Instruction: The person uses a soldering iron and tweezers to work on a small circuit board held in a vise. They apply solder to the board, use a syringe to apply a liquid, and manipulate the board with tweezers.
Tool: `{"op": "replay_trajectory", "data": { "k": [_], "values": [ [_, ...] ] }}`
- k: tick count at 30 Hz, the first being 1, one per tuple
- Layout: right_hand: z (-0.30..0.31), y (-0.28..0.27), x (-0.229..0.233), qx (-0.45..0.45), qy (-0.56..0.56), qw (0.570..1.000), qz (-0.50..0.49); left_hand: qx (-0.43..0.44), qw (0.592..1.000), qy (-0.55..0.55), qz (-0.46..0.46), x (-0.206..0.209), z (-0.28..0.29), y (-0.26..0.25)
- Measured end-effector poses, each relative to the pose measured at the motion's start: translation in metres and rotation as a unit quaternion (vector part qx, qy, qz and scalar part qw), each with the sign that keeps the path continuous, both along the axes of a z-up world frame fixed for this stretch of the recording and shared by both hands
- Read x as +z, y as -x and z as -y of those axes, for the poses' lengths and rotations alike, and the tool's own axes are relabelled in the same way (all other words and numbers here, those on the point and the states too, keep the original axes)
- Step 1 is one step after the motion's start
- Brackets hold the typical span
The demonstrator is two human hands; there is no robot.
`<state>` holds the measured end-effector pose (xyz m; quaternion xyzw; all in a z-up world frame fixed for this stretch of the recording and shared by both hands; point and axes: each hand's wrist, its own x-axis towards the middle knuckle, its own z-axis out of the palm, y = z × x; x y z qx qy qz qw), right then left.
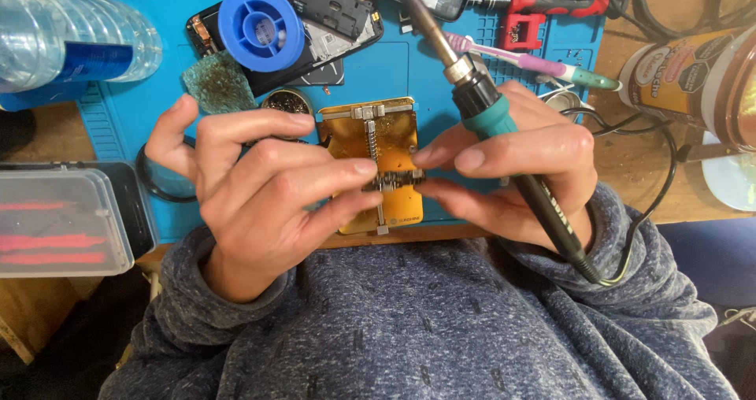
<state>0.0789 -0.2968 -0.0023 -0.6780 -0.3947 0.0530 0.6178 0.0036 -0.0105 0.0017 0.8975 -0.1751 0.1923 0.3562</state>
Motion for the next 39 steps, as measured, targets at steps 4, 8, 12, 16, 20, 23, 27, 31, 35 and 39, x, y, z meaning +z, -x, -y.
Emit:
{"op": "replay_trajectory", "data": {
  "k": [4, 8, 12, 16, 20, 23, 27, 31, 35, 39],
  "values": [
    [0.003, -0.004, -0.002, -0.059, 0.089, 0.992, 0.07, 0.036, 0.998, -0.042, -0.021, -0.009, 0.001, 0.003],
    [0.016, -0.004, -0.001, -0.106, 0.069, 0.992, 0.011, 0.041, 0.993, -0.101, -0.04, -0.008, 0.005, 0.0],
    [0.008, 0.0, 0.019, -0.143, 0.098, 0.985, 0.015, 0.013, 0.987, -0.155, -0.028, -0.004, 0.005, 0.001],
    [0.007, -0.001, 0.015, -0.138, 0.109, 0.984, 0.022, 0.008, 0.973, -0.225, -0.054, 0.005, 0.005, 0.003],
    [0.007, -0.008, 0.004, -0.141, 0.135, 0.977, 0.082, 0.015, 0.967, -0.25, -0.049, 0.007, 0.005, 0.006],
    [0.003, -0.013, -0.008, -0.133, 0.158, 0.975, 0.079, -0.008, 0.963, -0.263, -0.065, 0.002, -0.001, 0.01],
    [-0.005, -0.014, -0.019, -0.114, 0.175, 0.974, 0.086, -0.006, 0.964, -0.251, -0.088, 0.003, -0.001, 0.006],
    [-0.013, -0.016, -0.019, -0.104, 0.167, 0.969, 0.149, -0.014, 0.964, -0.248, -0.091, 0.004, -0.002, 0.002],
    [-0.013, -0.017, -0.019, -0.099, 0.198, 0.966, 0.13, -0.023, 0.971, -0.213, -0.109, 0.006, -0.004, -0.001],
    [-0.014, -0.02, -0.021, -0.089, 0.239, 0.96, 0.114, -0.029, 0.968, -0.227, -0.106, 0.007, -0.006, -0.001]
  ]
}}
